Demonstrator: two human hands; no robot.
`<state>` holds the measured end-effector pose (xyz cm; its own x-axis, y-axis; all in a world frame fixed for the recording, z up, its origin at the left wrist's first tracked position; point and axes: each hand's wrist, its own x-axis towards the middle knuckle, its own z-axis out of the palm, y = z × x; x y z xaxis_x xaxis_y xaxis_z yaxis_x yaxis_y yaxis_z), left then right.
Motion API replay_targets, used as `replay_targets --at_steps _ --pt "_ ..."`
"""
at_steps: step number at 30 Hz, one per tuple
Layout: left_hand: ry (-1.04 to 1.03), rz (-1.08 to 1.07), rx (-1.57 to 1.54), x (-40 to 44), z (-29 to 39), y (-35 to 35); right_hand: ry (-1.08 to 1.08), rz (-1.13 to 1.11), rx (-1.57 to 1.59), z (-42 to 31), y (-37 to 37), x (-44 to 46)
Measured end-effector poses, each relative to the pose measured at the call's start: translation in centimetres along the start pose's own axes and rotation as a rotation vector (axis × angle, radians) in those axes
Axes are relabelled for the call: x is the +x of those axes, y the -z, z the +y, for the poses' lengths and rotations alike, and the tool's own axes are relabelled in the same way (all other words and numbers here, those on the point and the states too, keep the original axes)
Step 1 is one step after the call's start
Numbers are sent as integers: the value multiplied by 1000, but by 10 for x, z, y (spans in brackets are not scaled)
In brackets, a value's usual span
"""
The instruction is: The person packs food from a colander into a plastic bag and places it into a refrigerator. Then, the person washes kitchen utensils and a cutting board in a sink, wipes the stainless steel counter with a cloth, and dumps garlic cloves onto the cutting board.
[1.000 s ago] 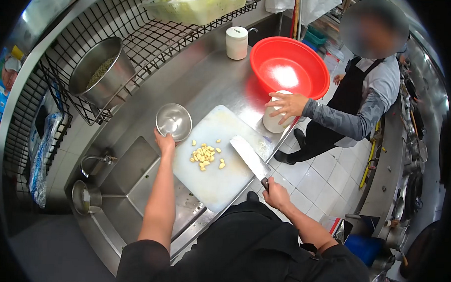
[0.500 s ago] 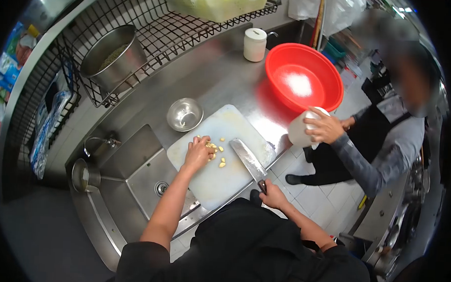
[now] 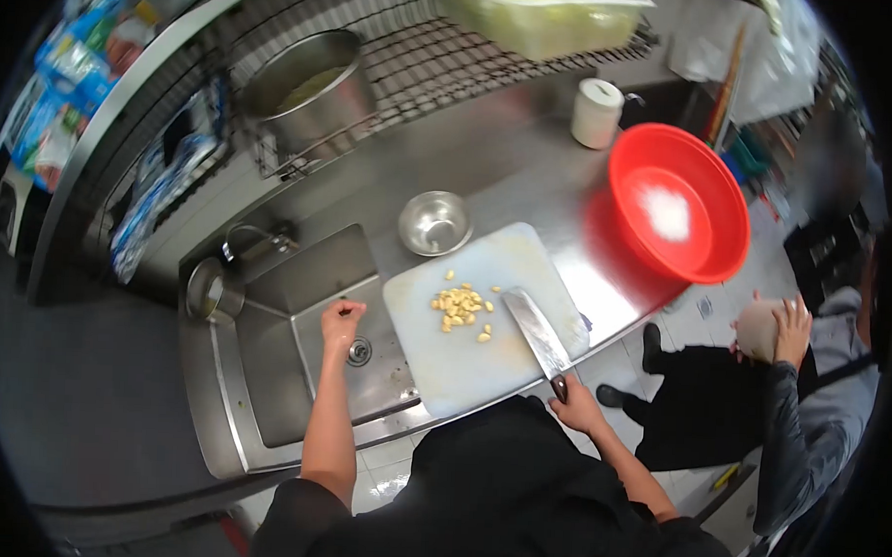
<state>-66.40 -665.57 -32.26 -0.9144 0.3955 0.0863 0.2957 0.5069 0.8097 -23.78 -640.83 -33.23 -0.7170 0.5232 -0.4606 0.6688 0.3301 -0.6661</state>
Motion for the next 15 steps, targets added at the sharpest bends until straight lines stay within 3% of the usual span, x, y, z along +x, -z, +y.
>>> replay_targets --at_steps 1,4,6,8,9,10,12,14,15 --pt "216 -33 65 1 -29 12 -9 6 -21 1 -2 1" --pt "157 127 51 34 -179 20 -58 10 -75 -9 -1 -1" --pt "120 305 93 74 -176 39 -112 10 -106 -15 -1 -1" --pt "-82 348 -86 124 -147 60 -126 39 -141 -17 -3 -3" --pt "-45 370 10 155 -137 73 -151 44 -162 -23 -3 -5" --pt "-115 459 -230 187 -132 74 -161 55 -158 -28 -4 -5" --pt "-84 313 -351 229 -123 92 -181 69 -164 -40 -6 -10" --pt "121 116 -607 225 -101 96 -135 127 -170 -47 -11 -15" --pt "141 104 -608 220 -121 91 -179 121 -167 -54 -13 -17"
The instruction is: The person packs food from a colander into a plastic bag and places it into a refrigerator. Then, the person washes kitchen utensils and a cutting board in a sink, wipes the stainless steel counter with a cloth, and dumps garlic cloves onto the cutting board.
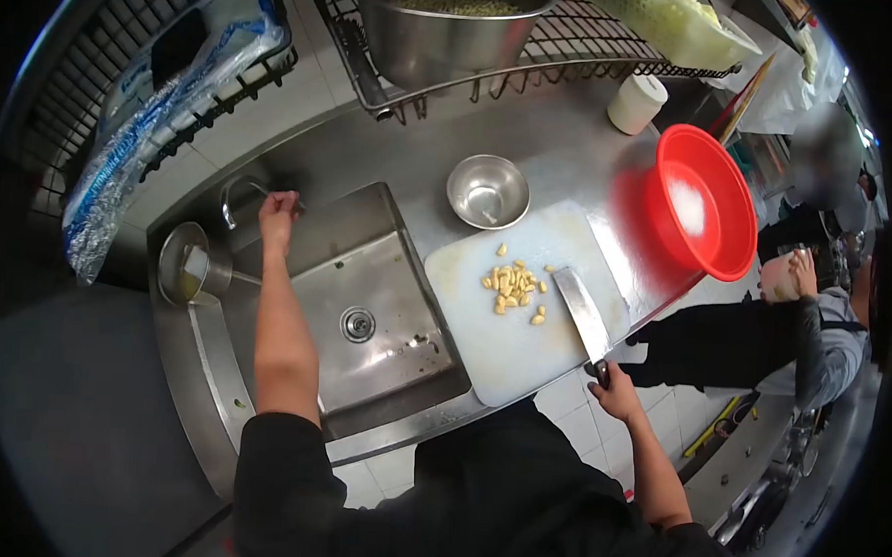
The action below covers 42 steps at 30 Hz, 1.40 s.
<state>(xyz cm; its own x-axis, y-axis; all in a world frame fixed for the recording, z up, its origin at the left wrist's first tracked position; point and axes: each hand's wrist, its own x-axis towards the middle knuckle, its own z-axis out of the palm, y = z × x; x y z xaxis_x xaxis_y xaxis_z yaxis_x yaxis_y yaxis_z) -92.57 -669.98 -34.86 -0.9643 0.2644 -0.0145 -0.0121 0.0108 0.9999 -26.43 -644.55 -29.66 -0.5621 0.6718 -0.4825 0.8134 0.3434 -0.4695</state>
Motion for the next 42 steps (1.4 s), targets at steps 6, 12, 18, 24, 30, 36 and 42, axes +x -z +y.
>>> replay_targets --at_steps 6,12,18,24,30,36,42 --pt "530 -285 366 -75 -162 60 -18 43 -1 -4 -22 -3" --pt "689 -23 253 -69 -187 87 -67 -11 1 -16 -23 -4" --pt "534 -26 326 -33 -129 73 2 65 -7 -4 -25 0" --pt "478 -28 479 -11 -59 4 -11 88 -30 2 -28 -8" --pt "753 -106 -70 91 -4 -12 -41 134 -77 -4 -30 -19" --pt "503 -227 -656 -62 -54 -3 34 283 -70 14 -39 -26" --pt "56 71 816 -207 -68 -90 92 218 -65 38 -18 -15"
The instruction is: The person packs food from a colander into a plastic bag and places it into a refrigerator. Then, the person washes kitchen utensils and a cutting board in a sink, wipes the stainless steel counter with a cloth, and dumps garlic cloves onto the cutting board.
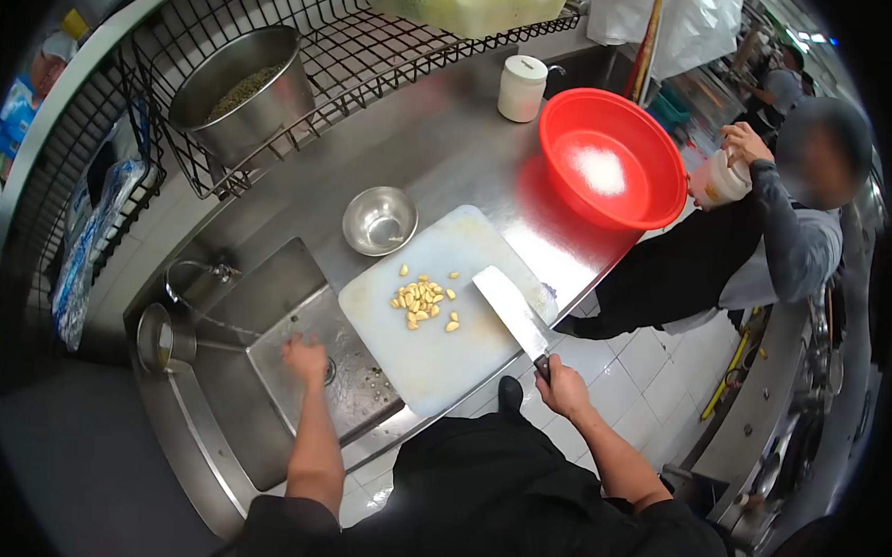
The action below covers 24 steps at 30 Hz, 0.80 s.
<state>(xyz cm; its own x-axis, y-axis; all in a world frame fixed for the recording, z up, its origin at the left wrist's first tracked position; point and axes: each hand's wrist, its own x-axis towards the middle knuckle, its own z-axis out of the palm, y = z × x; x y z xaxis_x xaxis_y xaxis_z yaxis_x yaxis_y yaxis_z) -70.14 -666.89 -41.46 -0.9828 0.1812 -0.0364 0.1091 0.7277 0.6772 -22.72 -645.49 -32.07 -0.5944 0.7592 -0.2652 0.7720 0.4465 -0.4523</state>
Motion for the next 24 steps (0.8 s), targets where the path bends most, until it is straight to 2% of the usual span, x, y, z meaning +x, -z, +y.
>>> replay_targets --at_steps 1,3,5,8,10,11,14,17,19,21,24 --pt "-164 100 312 -31 13 -5 16 -13 2 5 1 3" --pt "-600 187 -7 -55 67 -27 33 -55 19 16 7 17" --pt "-679 -141 -107 -73 128 -42 85 -80 13 30 12 29" --pt "-708 -202 -81 -97 167 -78 143 -125 28 42 24 37" --pt "-779 -117 259 -110 178 -92 164 -143 47 48 26 41" --pt "-774 -108 263 -118 180 -95 170 -147 43 53 23 43" --pt "-843 -296 230 -148 180 -90 180 -153 43 61 18 47" --pt "-879 -306 303 -166 184 -75 180 -143 55 56 16 45" --pt "-843 -261 333 -164 191 -72 183 -127 57 52 18 45" --pt "-786 -134 118 -140 190 -83 165 -123 77 48 18 41" --pt "-700 -19 95 -85 226 -82 143 -124 70 44 15 39"
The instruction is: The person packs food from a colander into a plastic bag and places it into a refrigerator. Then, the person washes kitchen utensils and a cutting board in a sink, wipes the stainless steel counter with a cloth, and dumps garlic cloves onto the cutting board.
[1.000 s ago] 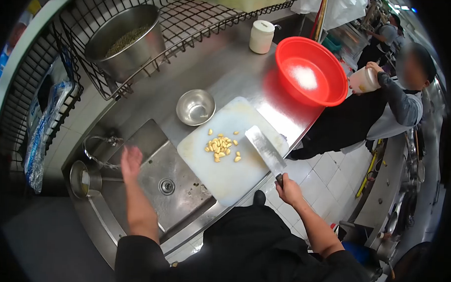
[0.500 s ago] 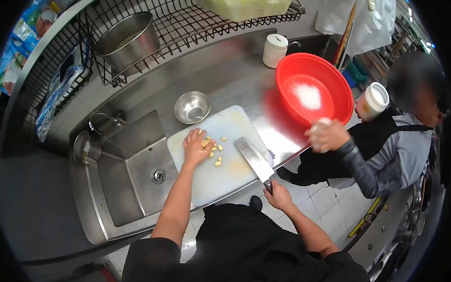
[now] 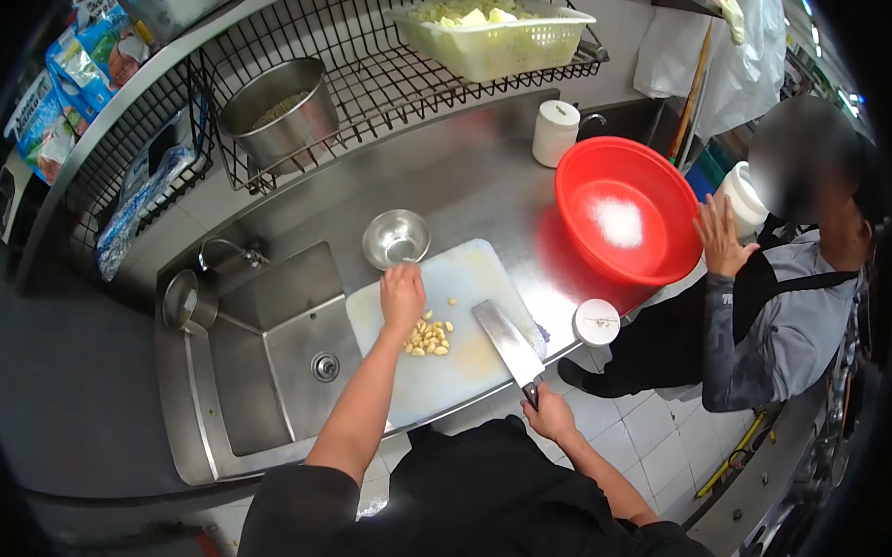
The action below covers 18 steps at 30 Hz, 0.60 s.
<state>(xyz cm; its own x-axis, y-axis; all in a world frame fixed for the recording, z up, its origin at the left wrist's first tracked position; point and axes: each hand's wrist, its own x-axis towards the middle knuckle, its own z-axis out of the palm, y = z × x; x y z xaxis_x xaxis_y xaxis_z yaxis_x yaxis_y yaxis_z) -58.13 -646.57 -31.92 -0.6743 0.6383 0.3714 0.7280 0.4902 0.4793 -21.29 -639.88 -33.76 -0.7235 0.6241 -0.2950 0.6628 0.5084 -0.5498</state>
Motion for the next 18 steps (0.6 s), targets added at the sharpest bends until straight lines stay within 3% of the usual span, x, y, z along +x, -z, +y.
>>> replay_targets --at_steps 4,6,9,11,16,18 --pt "9 -209 149 74 -27 -15 -7 5 -40 1 -3 -1" --pt "76 -662 152 94 -65 -54 -4 -3 -42 -3 1 -3" --pt "59 -763 201 101 -66 -61 -25 10 -60 -7 3 -8" --pt "102 -689 141 94 -40 -31 -64 -13 -45 -11 3 -9" --pt "-27 -445 -42 80 -31 -8 -44 20 -101 -17 4 -14" --pt "52 -438 -113 77 -33 -2 -23 51 -124 -23 3 -10"
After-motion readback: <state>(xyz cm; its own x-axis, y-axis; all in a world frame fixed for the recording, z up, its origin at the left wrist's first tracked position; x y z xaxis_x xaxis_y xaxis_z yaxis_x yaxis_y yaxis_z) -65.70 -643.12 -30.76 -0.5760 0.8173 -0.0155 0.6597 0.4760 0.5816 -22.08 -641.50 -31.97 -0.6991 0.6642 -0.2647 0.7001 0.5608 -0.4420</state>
